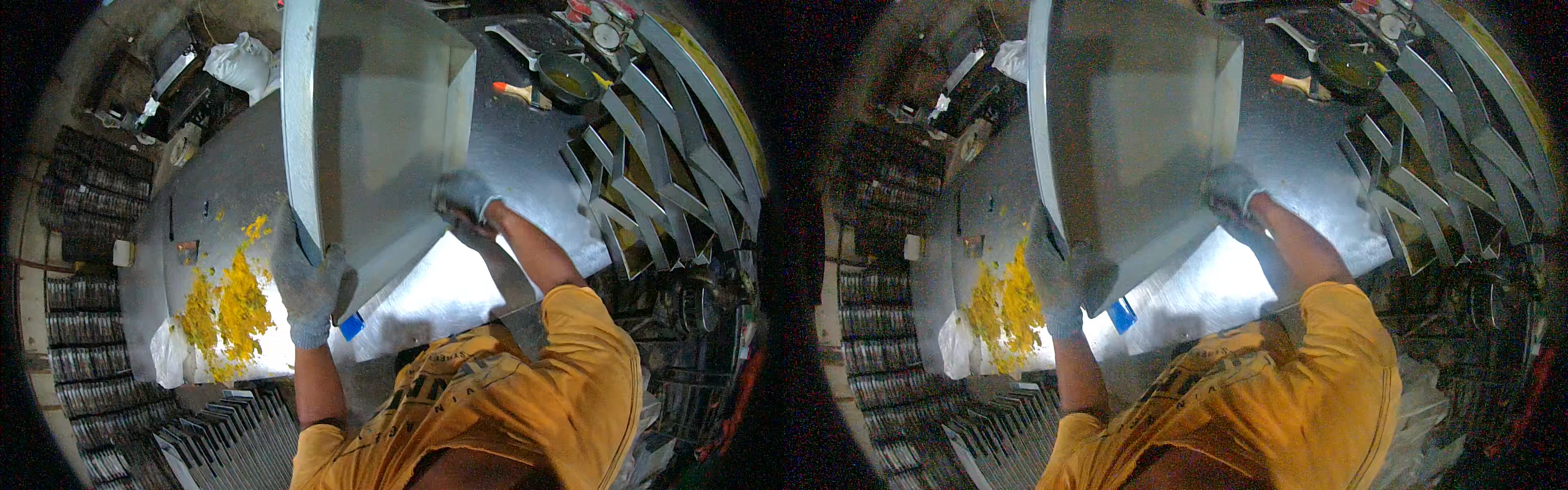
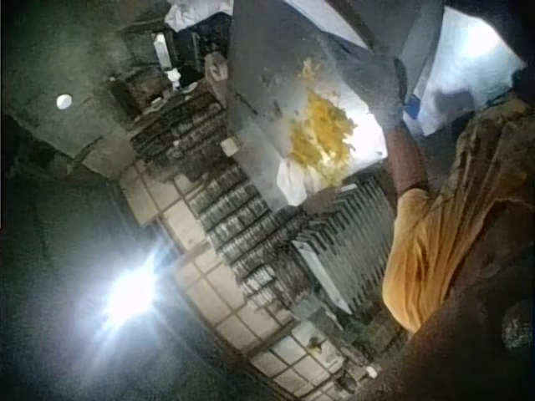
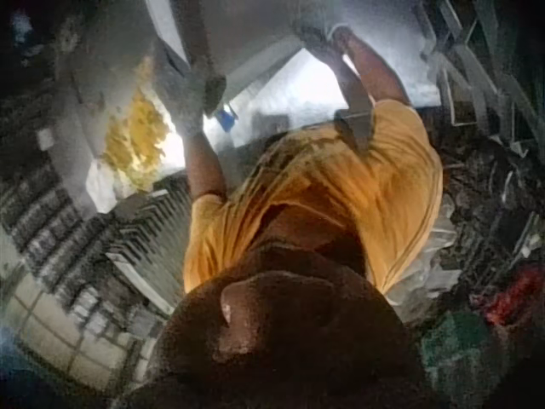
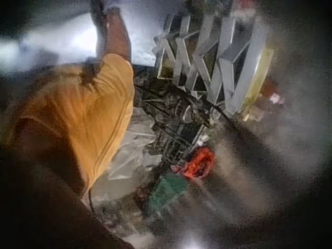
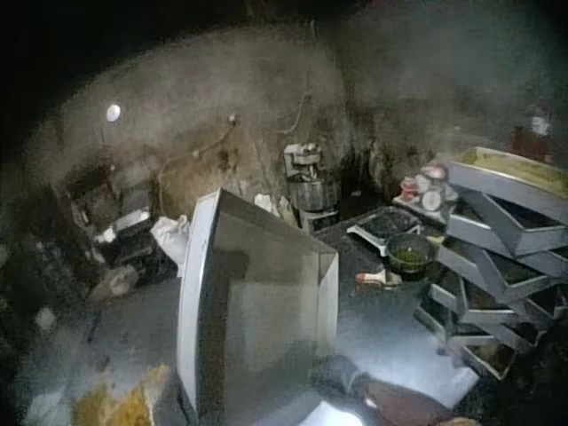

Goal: The person repeatedly wipes the interior and exterior surfaces of rectangular metal trays using a blue sponge and a cloth. They handle each tray one at a time, flip it to access different sides, and place cleaned trays into a stack nearby.

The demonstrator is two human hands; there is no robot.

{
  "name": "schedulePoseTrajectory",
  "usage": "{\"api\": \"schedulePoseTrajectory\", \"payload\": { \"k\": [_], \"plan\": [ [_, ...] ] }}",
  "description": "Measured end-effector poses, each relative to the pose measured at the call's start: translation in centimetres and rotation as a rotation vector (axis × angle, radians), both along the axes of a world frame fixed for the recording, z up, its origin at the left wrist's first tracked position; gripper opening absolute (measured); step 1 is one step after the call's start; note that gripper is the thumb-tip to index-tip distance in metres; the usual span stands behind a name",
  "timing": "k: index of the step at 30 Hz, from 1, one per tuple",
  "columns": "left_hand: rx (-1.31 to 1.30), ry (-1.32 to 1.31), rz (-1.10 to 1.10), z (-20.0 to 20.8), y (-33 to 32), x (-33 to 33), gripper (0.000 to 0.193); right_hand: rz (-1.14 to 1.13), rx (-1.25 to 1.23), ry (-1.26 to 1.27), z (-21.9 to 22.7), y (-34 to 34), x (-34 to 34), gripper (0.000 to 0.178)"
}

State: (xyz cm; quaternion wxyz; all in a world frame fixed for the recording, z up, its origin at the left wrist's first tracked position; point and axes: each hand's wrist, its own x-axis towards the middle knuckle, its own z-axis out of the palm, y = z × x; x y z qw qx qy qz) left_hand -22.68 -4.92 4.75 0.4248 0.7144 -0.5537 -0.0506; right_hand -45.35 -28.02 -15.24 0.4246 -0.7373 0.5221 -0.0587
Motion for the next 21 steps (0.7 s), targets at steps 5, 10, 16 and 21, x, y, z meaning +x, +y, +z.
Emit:
{"api": "schedulePoseTrajectory", "payload": {
  "k": [5, 10, 16, 21],
  "plan": [
    [0.007, 0.099, -0.035, -0.3, 0.7, -0.2, 0.088, -0.48, -0.966, -0.394, 10.0, -14.8, -1.3, 0.044],
    [0.006, 0.154, 0.024, -3.2, 0.6, 0.4, 0.082, -0.394, -0.706, 0.145, -1.3, -10.2, 1.3, 0.047],
    [-0.043, 0.472, 0.157, -6.2, 3.0, 2.3, 0.06, 0.029, -0.058, 0.073, -5.0, 4.2, -0.4, 0.036],
    [0.045, 0.434, 0.213, -6.6, 4.0, 2.7, 0.083, -0.491, 0.38, -1.377, -7.8, -1.2, -2.3, 0.033]
  ]
}}
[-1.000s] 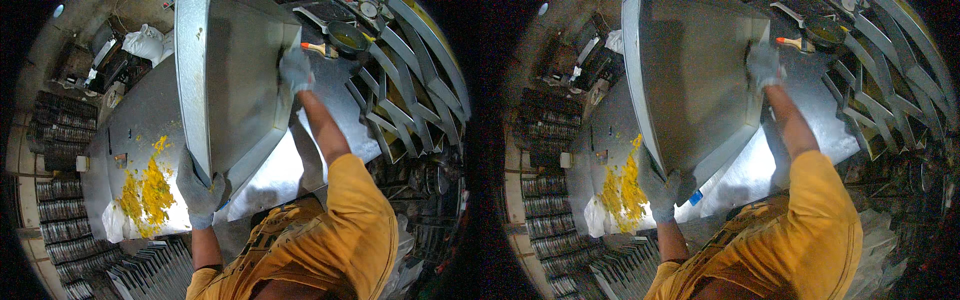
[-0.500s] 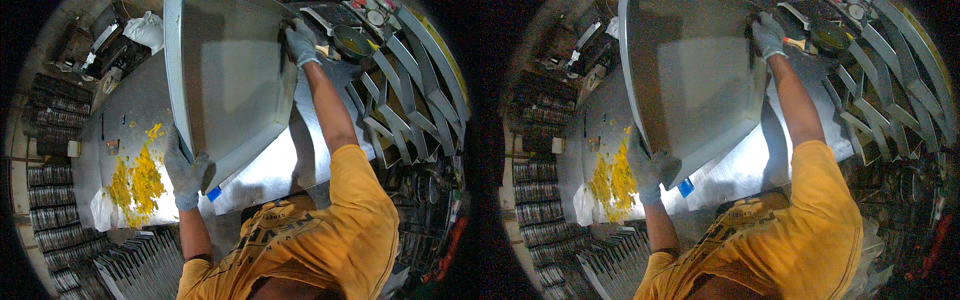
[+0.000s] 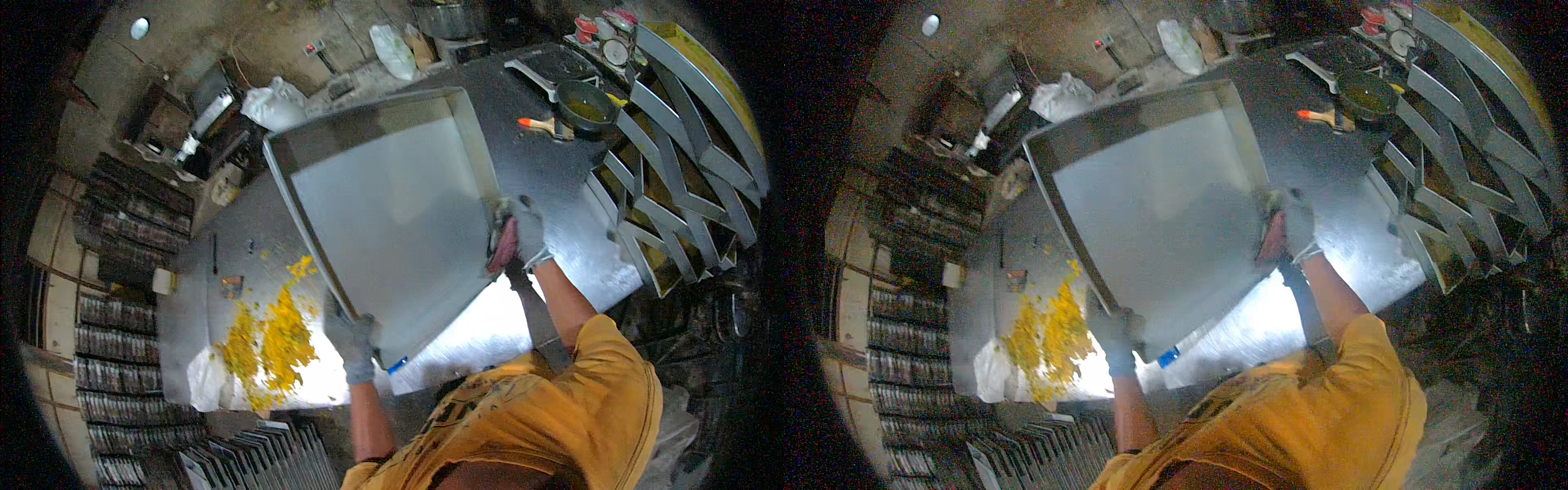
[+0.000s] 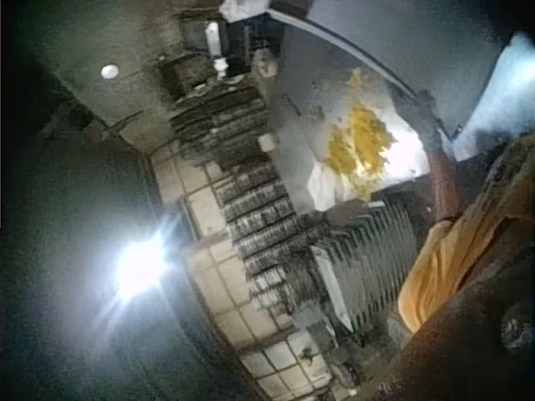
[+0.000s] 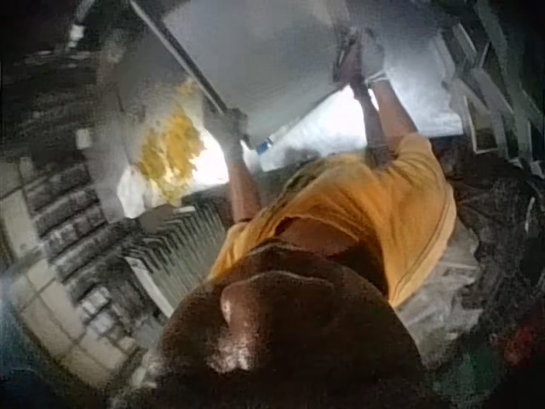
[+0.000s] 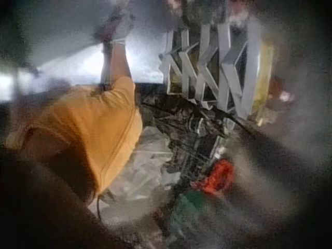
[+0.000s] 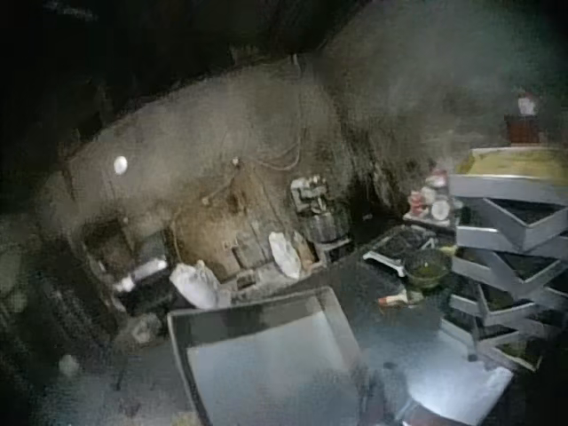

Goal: The person repeatedly wipes the interior and exterior surfaces of rectangular metal trays using a blue sponge and a cloth. They handle each tray one at a time, flip it to access different sides, and place cleaned trays into a stack nearby.

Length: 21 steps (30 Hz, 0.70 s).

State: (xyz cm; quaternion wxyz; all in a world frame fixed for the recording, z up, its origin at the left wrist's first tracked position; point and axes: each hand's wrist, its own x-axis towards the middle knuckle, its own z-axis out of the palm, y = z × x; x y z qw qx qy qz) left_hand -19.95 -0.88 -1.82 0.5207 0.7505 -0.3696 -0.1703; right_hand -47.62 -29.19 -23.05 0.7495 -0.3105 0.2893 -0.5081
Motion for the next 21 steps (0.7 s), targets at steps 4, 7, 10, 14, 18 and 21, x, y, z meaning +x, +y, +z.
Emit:
{"api": "schedulePoseTrajectory", "payload": {
  "k": [4, 7, 10, 14, 18, 21],
  "plan": [
    [0.025, -0.214, -0.043, -7.3, 2.8, 1.1, 0.094, 0.08, 0.083, -0.119, -0.8, -2.2, -0.1, 0.037],
    [-0.173, -0.239, -0.076, -6.8, 0.9, 0.1, 0.09, -0.177, -0.036, -0.393, 1.9, -8.2, -1.4, 0.032],
    [-0.328, 0.071, 0.074, -1.3, 1.6, 1.2, 0.089, -0.462, -0.286, 0.208, 10.2, -10.2, -0.7, 0.031],
    [-0.355, 0.281, -0.186, 8.1, 3.7, 3.8, 0.075, -0.469, -0.487, 0.456, 21.0, -7.1, -2.8, 0.031],
    [-0.002, -0.383, -0.406, 7.4, 1.2, 1.0, 0.072, -0.661, -0.709, 0.552, 28.2, -0.6, -1.3, 0.029],
    [-0.169, -0.291, -0.292, 3.6, -1.3, -2.3, 0.061, -0.215, -0.276, 0.503, 30.0, 3.6, 3.8, 0.037]
  ]
}}
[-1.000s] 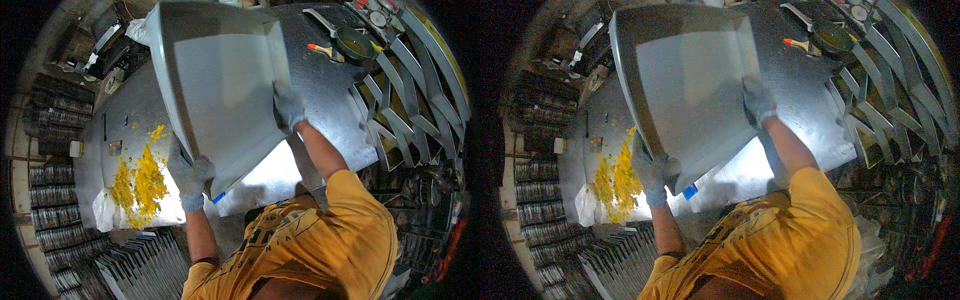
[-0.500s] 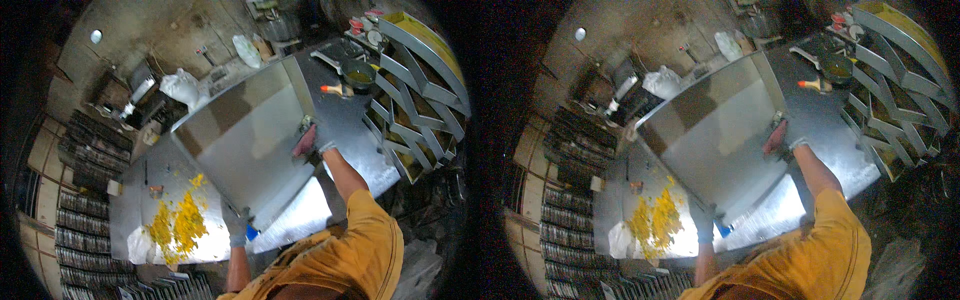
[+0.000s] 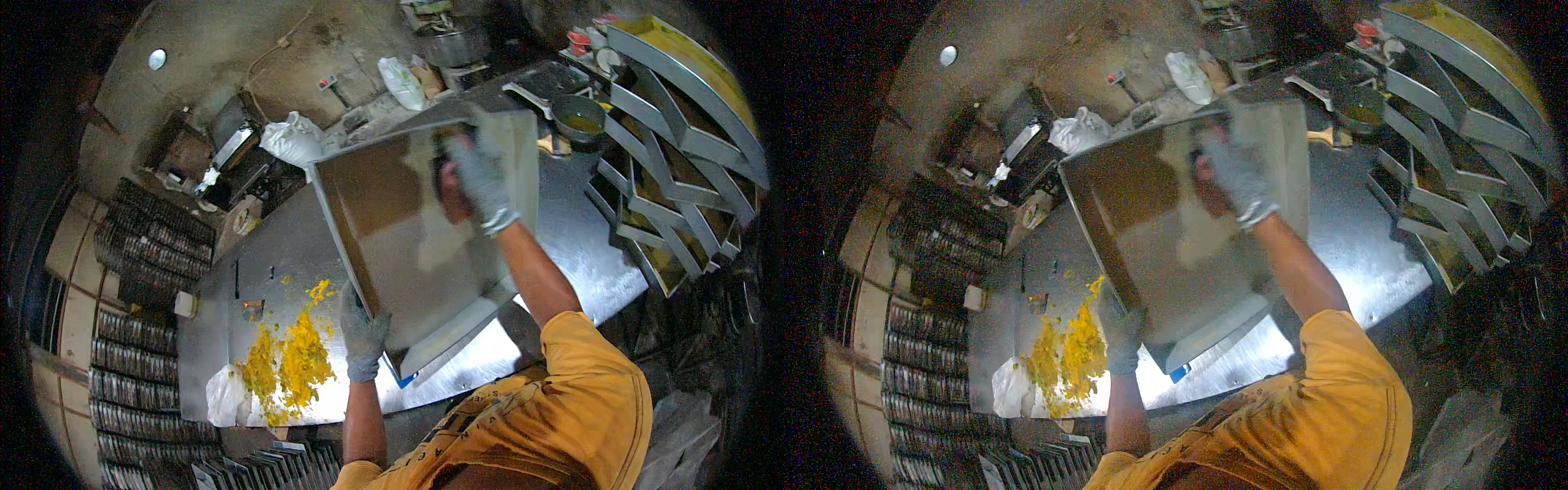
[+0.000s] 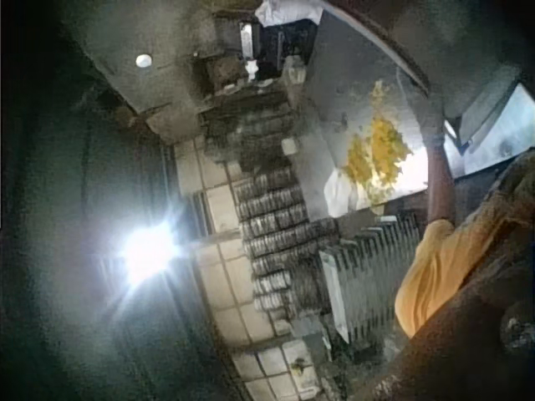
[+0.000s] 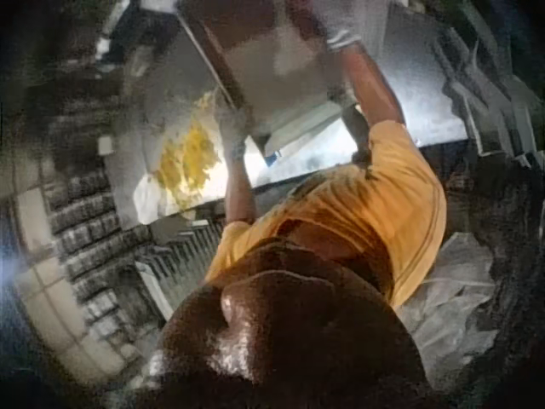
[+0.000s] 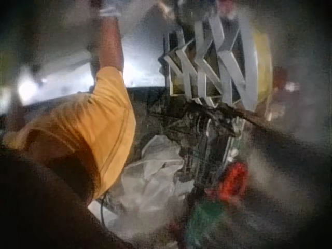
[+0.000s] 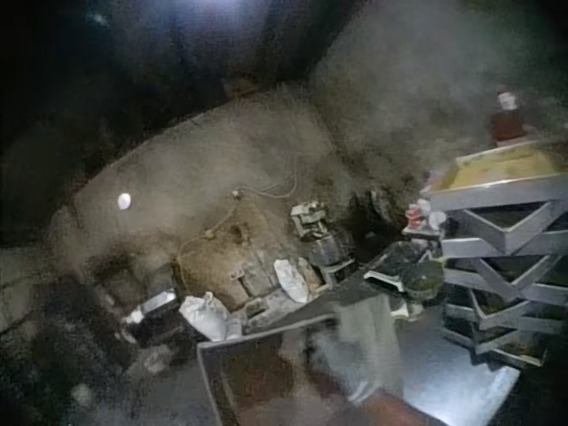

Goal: The person repeatedly wipes the interior and exterior surfaces of rectangular metal trays using a blue sponge and a cloth. They handle each tray one at a time, flip it to access different sides, and place cleaned trays into a stack nearby.

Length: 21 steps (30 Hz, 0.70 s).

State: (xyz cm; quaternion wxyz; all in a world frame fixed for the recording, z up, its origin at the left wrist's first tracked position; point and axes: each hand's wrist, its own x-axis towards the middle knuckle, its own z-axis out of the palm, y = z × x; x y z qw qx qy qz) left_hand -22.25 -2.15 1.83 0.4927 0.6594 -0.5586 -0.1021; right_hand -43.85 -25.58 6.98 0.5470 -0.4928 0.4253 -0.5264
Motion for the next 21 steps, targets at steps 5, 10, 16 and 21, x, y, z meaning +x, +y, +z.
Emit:
{"api": "schedulePoseTrajectory", "payload": {
  "k": [5, 10, 16, 21],
  "plan": [
    [0.005, 0.117, 0.115, -0.7, -1.3, -1.5, 0.051, -0.298, -0.188, -0.465, -3.2, 0.6, 0.3, 0.022],
    [-0.031, 0.054, 0.063, 1.6, -1.6, -5.5, 0.056, -0.75, -0.791, 0.748, -10.4, -4.5, 1.9, 0.022],
    [0.046, -0.019, 0.015, 2.3, 2.3, -7.3, 0.077, -0.583, -0.505, 0.986, -7.7, -12.6, -5.7, 0.018],
    [0.022, 0.034, 0.0, 3.0, 1.2, -11.0, 0.083, -0.698, -0.117, 0.477, -11.7, -15.6, -7.3, 0.034]
  ]
}}
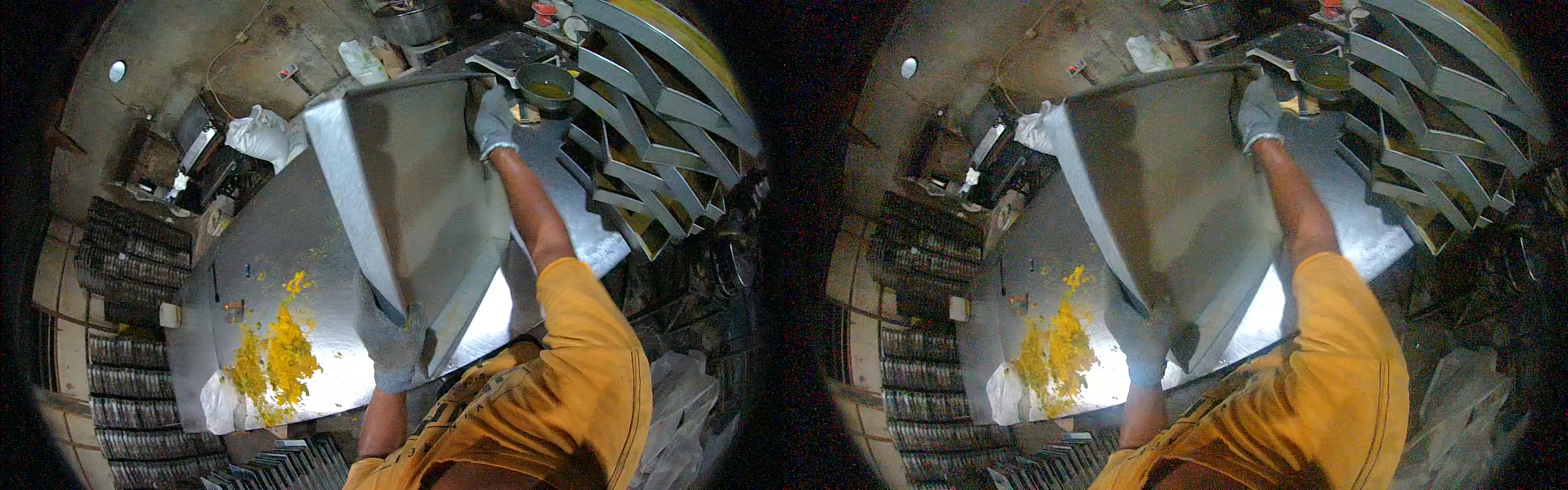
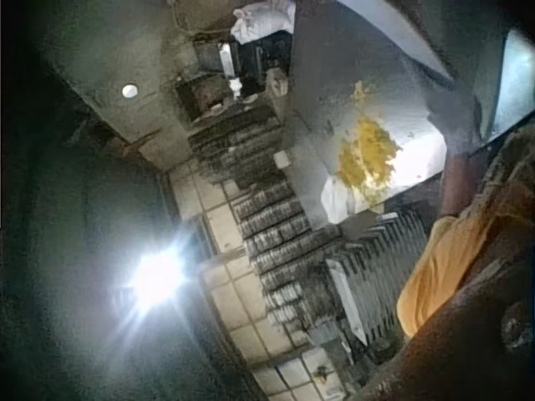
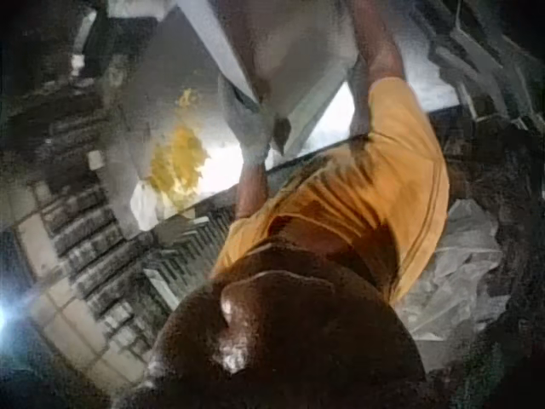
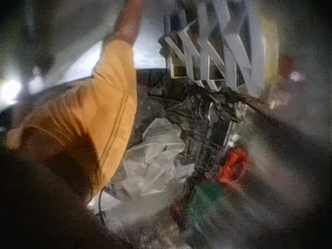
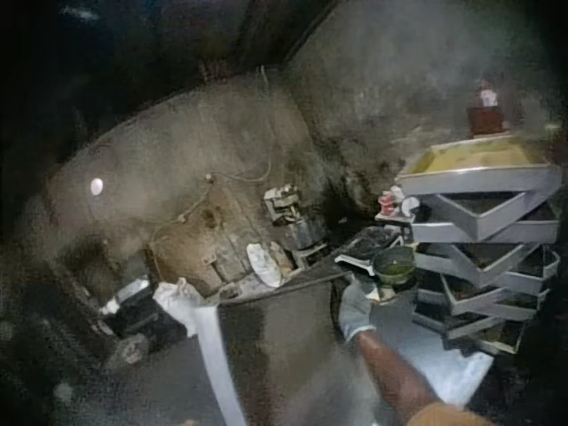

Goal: The person repeatedly wipes the interior and exterior surfaces of rectangular metal trays using a blue sponge and a cloth. They handle each tray one at a time, flip it to access different sides, and place cleaned trays into a stack nearby.

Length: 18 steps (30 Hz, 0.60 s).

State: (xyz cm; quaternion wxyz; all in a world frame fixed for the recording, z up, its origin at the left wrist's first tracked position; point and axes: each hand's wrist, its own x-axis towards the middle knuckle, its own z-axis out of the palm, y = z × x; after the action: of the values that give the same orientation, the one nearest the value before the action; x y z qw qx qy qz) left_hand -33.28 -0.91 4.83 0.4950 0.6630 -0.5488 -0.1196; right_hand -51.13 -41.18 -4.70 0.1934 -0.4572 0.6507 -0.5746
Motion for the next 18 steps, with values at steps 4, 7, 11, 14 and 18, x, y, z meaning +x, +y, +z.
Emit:
{"api": "schedulePoseTrajectory", "payload": {
  "k": [4, 7, 11, 14, 18],
  "plan": [
    [0.026, -0.055, 0.034, 0.8, -0.3, 0.4, 0.083, 0.231, 0.154, 0.331, -5.7, 7.9, 2.5, 0.043],
    [-0.137, -0.138, 0.075, 0.1, -2.2, 2.0, 0.076, 0.42, 0.085, 0.518, -12.2, 11.1, -1.0, 0.041],
    [-0.097, 0.002, 0.084, -0.4, -1.6, 4.3, 0.07, 0.343, -0.215, 0.149, -7.7, 5.4, -7.0, 0.04],
    [-0.024, -0.047, 0.118, -1.5, 0.0, 6.5, 0.062, 0.434, -0.077, 0.144, 5.5, 4.1, -6.2, 0.038],
    [-0.133, -0.159, 0.067, -2.6, -1.9, 6.8, 0.065, 0.423, -0.116, 0.489, 1.2, -3.8, -9.5, 0.036]
  ]
}}
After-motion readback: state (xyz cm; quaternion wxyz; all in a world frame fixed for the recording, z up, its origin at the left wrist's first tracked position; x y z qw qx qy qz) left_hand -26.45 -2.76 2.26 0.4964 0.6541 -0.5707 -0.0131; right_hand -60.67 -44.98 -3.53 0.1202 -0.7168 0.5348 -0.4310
